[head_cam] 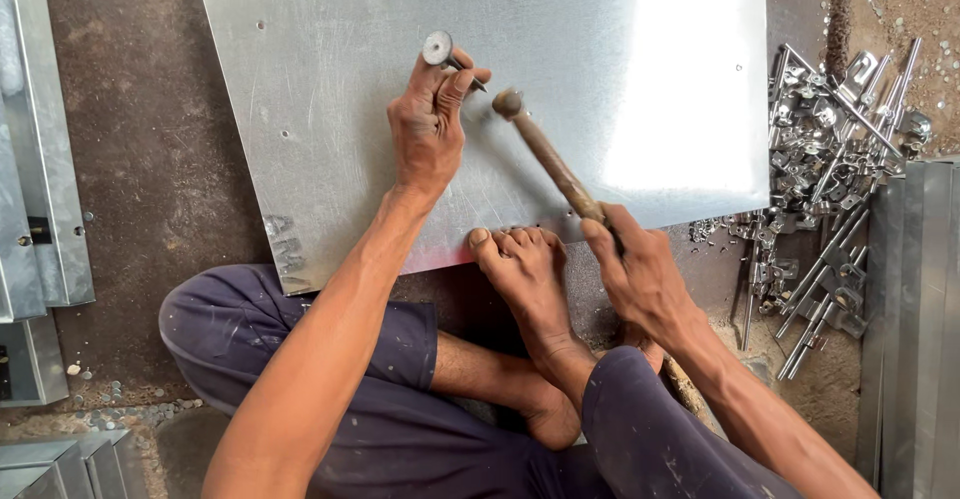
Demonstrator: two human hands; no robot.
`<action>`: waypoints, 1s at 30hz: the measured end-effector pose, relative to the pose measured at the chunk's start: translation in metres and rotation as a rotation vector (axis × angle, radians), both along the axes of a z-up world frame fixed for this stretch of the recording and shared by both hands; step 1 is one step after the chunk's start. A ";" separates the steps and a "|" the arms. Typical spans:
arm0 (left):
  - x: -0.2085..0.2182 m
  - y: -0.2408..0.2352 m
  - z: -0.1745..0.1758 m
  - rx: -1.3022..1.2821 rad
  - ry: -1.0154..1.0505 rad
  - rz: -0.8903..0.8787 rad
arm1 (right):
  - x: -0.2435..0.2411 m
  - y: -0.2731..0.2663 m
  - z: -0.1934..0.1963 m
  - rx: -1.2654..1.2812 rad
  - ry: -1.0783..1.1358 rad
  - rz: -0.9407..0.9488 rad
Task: The person assembles hardware onto a metal sheet by hammering fasteners, positioning a latch mechanism, and securing components while another person assists by holding the sheet and providing parts.
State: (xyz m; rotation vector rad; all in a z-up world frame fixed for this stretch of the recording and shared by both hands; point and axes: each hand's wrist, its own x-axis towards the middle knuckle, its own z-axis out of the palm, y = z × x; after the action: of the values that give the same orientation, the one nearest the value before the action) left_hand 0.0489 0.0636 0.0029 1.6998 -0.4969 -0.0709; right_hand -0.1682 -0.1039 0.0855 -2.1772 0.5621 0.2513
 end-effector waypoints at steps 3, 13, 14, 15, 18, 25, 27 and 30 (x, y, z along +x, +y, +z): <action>0.000 0.001 -0.004 0.038 -0.076 -0.078 | 0.002 -0.002 -0.008 -0.001 0.010 -0.015; 0.000 0.002 -0.016 0.297 -0.205 -0.124 | 0.002 -0.015 0.045 -0.081 -0.250 0.033; 0.000 0.002 -0.015 0.355 -0.163 -0.122 | 0.003 -0.014 0.051 -0.094 -0.288 0.030; -0.001 0.002 -0.015 0.350 -0.173 -0.121 | 0.004 -0.011 0.054 -0.066 -0.398 0.024; -0.002 0.002 -0.013 0.336 -0.218 -0.116 | 0.004 -0.007 0.055 -0.040 -0.488 0.045; 0.003 0.000 0.005 0.148 -0.193 -0.093 | 0.006 -0.005 0.051 -0.105 -0.357 -0.001; -0.001 0.002 -0.002 0.211 -0.182 -0.095 | 0.001 -0.004 0.050 -0.115 -0.441 0.029; 0.001 0.003 -0.007 0.340 -0.289 -0.083 | 0.011 -0.006 0.051 -0.118 -0.188 0.048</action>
State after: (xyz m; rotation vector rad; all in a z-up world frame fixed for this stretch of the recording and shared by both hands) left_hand 0.0499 0.0666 -0.0037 2.0339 -0.8068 0.0329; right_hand -0.1576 -0.1102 0.1366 -2.3000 0.4278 0.0387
